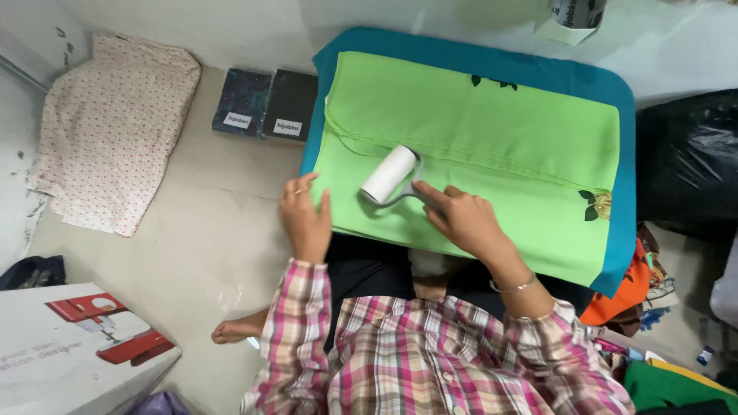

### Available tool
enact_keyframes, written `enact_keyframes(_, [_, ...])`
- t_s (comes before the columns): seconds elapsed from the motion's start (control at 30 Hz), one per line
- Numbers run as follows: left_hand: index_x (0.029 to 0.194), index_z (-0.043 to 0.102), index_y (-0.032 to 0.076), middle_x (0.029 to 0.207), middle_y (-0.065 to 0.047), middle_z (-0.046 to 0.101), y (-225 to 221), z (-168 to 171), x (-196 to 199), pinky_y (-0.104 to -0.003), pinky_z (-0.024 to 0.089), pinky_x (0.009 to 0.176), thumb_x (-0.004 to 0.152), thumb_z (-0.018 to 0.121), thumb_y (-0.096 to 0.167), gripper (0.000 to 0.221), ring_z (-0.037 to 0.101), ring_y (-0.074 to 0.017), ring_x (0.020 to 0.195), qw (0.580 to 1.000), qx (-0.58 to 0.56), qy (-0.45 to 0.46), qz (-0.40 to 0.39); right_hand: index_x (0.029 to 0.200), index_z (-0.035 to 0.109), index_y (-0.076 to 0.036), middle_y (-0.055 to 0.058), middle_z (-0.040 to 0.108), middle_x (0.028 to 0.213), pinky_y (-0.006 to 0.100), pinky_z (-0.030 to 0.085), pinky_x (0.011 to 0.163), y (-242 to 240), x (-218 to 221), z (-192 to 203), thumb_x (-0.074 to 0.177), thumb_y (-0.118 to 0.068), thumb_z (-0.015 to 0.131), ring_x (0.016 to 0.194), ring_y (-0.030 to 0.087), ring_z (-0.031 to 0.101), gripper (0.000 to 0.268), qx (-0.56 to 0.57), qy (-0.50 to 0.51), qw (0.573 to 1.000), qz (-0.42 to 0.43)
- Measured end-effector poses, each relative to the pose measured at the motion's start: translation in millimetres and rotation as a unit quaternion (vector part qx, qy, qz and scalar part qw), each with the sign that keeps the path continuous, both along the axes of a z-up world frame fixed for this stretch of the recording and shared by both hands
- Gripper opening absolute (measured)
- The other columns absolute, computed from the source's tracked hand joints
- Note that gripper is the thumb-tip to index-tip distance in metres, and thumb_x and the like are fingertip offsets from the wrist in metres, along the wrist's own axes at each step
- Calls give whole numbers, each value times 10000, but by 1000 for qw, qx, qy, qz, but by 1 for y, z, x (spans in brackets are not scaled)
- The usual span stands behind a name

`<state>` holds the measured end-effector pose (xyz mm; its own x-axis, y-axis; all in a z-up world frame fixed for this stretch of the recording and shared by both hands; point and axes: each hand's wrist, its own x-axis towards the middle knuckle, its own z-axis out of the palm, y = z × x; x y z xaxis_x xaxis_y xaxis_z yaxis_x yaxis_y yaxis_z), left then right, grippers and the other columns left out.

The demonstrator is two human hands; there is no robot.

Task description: A person uses a lint roller to clean a piece of green fabric, folds it, and then places it into a plastic bag for packaging.

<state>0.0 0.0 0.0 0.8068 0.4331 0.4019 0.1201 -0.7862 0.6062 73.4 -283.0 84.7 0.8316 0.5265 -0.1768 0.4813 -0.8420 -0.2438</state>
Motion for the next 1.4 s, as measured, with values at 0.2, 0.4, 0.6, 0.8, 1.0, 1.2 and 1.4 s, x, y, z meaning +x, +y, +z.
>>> enact_keyframes(0.2, [1251, 615, 275, 1136, 37, 582, -56, 10, 71, -440, 510, 896, 992, 596, 283, 259, 601, -246, 1104, 986, 69, 11, -152, 1410, 570, -431, 113, 699, 867, 571, 587, 766, -63, -24, 40, 938, -426, 524, 832, 460, 728, 474, -71, 36, 997, -3])
enact_keyframes(0.4, [1256, 594, 256, 1133, 16, 583, -109, -1, 125, -439, 511, 873, 1072, 449, 249, 235, 613, -255, 1070, 975, 48, -37, -213, 1477, 524, -405, 152, 687, 947, 618, 579, 774, -94, 15, 61, 1012, -427, 494, 884, 488, 707, 466, -34, -38, 993, -107])
enact_keyframes(0.6, [1345, 579, 161, 1229, -112, 663, -131, -30, 153, -503, 505, 1005, 1108, 409, 357, 352, 639, -356, 1199, 970, 6, -50, -236, 1455, 523, -422, 139, 687, 922, 608, 589, 756, -79, 18, -4, 1000, -449, 481, 827, 474, 730, 457, -65, -33, 992, -101])
enact_keyframes(0.8, [1642, 101, 208, 1706, -17, -1, -139, -41, 135, -694, 79, 1186, 1047, 219, 608, 727, 50, -378, 1549, 887, 251, 266, -281, 1503, 491, -401, 22, 745, 848, 336, 571, 510, -147, -75, 58, 970, -404, 511, 561, 197, 706, 534, -186, 44, 973, -129])
enact_keyframes(1.0, [1636, 31, 141, 1665, -97, -168, -157, -34, 139, -699, -49, 1175, 1075, 317, 519, 735, -88, -363, 1540, 891, 204, 286, -286, 1463, 612, -317, 77, 758, 883, 434, 492, 556, -164, -50, 73, 950, -370, 601, 599, 317, 669, 516, -54, -50, 979, -190])
enact_keyframes(1.2, [1625, 147, 203, 1700, -2, 78, -180, -25, 127, -695, 123, 1182, 1062, 197, 513, 645, 113, -372, 1538, 888, 244, 269, -283, 1519, 553, -262, 140, 696, 785, 503, 514, 525, -137, -19, 7, 977, -324, 593, 562, 372, 661, 546, -38, -110, 978, -174])
enact_keyframes(1.4, [1634, 173, 180, 1708, -1, 64, -180, -40, 125, -694, 108, 1177, 1016, 317, 647, 787, 84, -368, 1551, 906, 241, 217, -273, 1539, 417, -517, -17, 782, 991, 354, 599, 640, -183, -100, 71, 949, -507, 499, 691, 211, 762, 596, -234, 112, 929, -264])
